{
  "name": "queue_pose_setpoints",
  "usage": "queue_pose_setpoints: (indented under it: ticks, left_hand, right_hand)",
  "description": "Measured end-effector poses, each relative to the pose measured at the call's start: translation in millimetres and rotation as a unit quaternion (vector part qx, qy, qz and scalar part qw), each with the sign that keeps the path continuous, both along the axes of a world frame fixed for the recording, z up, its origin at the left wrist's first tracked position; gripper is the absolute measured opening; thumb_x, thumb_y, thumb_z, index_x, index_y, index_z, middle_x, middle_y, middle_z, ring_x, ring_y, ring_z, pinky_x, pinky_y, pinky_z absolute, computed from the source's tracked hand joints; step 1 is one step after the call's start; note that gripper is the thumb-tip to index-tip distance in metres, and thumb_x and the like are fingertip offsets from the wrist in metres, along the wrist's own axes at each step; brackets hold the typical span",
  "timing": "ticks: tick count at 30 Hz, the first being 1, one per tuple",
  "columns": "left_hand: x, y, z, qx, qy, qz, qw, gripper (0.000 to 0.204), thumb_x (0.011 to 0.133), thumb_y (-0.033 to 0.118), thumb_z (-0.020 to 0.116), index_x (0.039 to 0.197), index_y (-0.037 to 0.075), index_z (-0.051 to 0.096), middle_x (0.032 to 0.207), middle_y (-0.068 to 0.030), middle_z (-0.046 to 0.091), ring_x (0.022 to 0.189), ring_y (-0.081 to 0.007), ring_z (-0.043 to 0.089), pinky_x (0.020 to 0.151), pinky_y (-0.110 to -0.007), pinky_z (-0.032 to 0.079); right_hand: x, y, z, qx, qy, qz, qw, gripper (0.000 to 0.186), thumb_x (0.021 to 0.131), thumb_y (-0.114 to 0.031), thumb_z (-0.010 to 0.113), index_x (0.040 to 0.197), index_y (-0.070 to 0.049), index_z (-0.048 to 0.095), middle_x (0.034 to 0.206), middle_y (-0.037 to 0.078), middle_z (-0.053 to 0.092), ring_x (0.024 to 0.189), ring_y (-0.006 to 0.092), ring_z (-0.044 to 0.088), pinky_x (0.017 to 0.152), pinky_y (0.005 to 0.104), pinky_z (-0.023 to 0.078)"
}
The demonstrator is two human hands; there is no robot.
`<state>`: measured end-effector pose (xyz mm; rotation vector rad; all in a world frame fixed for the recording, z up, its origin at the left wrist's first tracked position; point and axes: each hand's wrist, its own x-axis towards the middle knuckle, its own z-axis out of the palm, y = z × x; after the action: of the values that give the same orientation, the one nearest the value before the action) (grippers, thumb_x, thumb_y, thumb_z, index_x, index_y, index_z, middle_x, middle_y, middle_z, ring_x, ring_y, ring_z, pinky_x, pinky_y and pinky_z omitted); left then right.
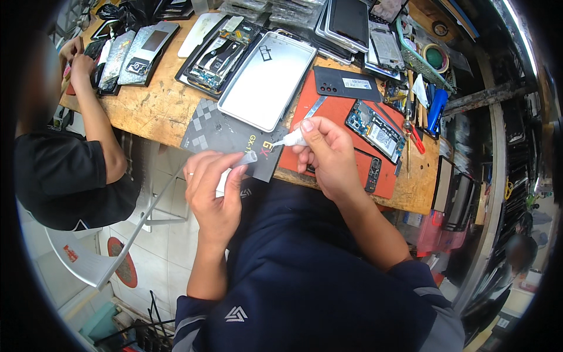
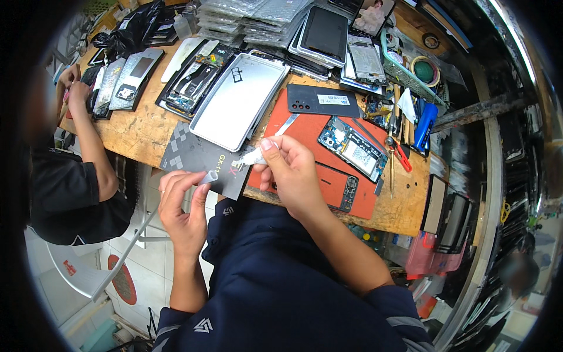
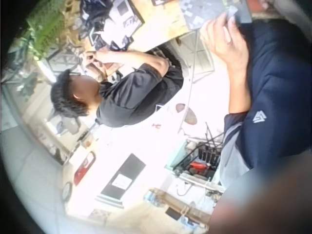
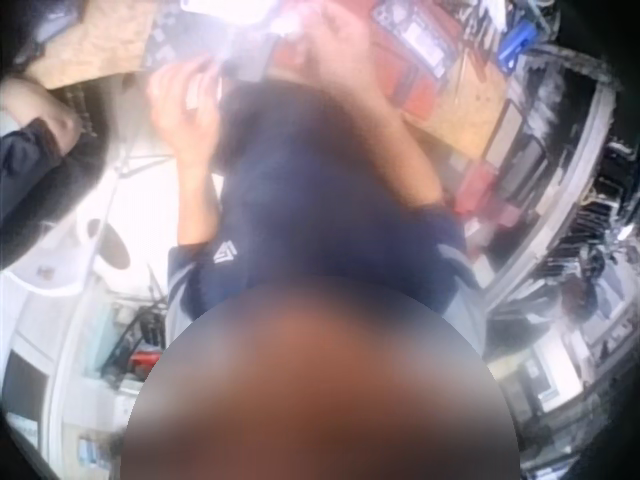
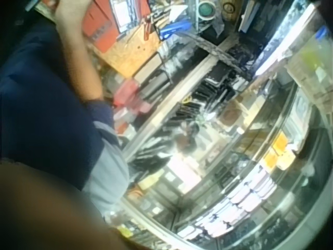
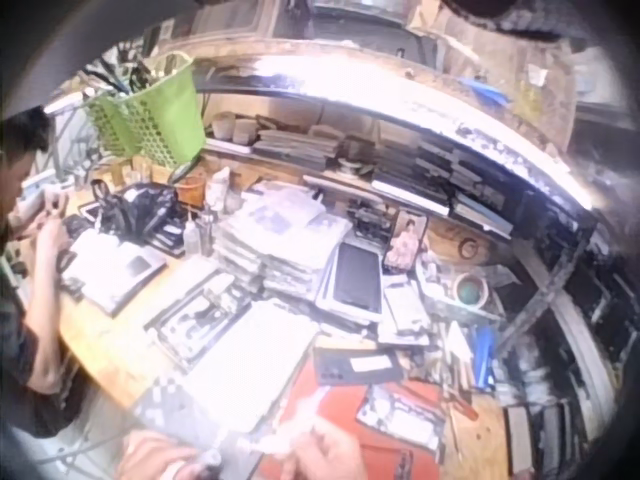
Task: The person works on a disassembled smartphone at a cluttered workbench. They use tweezers and a screwdriver to handle small components, peel adhesive strips, and place parts on a mat. The person repeatedly picks up and sets down tools while manipulating tiny pieces on the phone's internal frame.
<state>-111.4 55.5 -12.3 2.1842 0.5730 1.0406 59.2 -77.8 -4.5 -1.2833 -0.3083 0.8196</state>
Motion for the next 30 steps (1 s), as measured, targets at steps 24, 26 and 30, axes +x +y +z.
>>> queue_pose_setpoints:
  ticks: [24,26,30]
  left_hand:
    - [17,-14,26,0.135,0.0,-0.062,0.989,0.016,0.082,0.003,0.081,0.095,0.009,0.074,0.084,-0.0045,0.066,0.087,-0.0254,0.066,0.09,-0.042,0.042]
    - [16,-18,19,0.153,-0.002,-0.056,0.987,0.017,0.081,0.001,0.08,0.095,0.009,0.073,0.083,-0.0058,0.065,0.087,-0.026,0.066,0.091,-0.043,0.043]
    - [11,-16,12,0.166,0.012,-0.087,0.982,0.016,0.082,0.0,0.077,0.096,0.007,0.072,0.085,-0.0075,0.064,0.087,-0.0273,0.066,0.092,-0.044,0.044]
  right_hand:
    - [-16,-23,10,0.111,-0.059,0.078,0.989,0.015,0.109,-0.01,0.066,0.114,0.004,0.068,0.091,0.005,0.069,0.073,0.0064,0.063,0.064,0.0249,0.058]
    - [-21,-21,8,0.059,-0.051,0.08,0.994,0.017,0.11,-0.013,0.065,0.114,0.004,0.068,0.089,0.006,0.069,0.071,0.0065,0.063,0.062,0.0249,0.059]
    - [-36,-27,6,0.018,0.008,0.07,0.997,0.022,0.112,-0.018,0.062,0.109,0.004,0.067,0.089,0.009,0.071,0.071,0.01,0.066,0.063,0.0272,0.061]
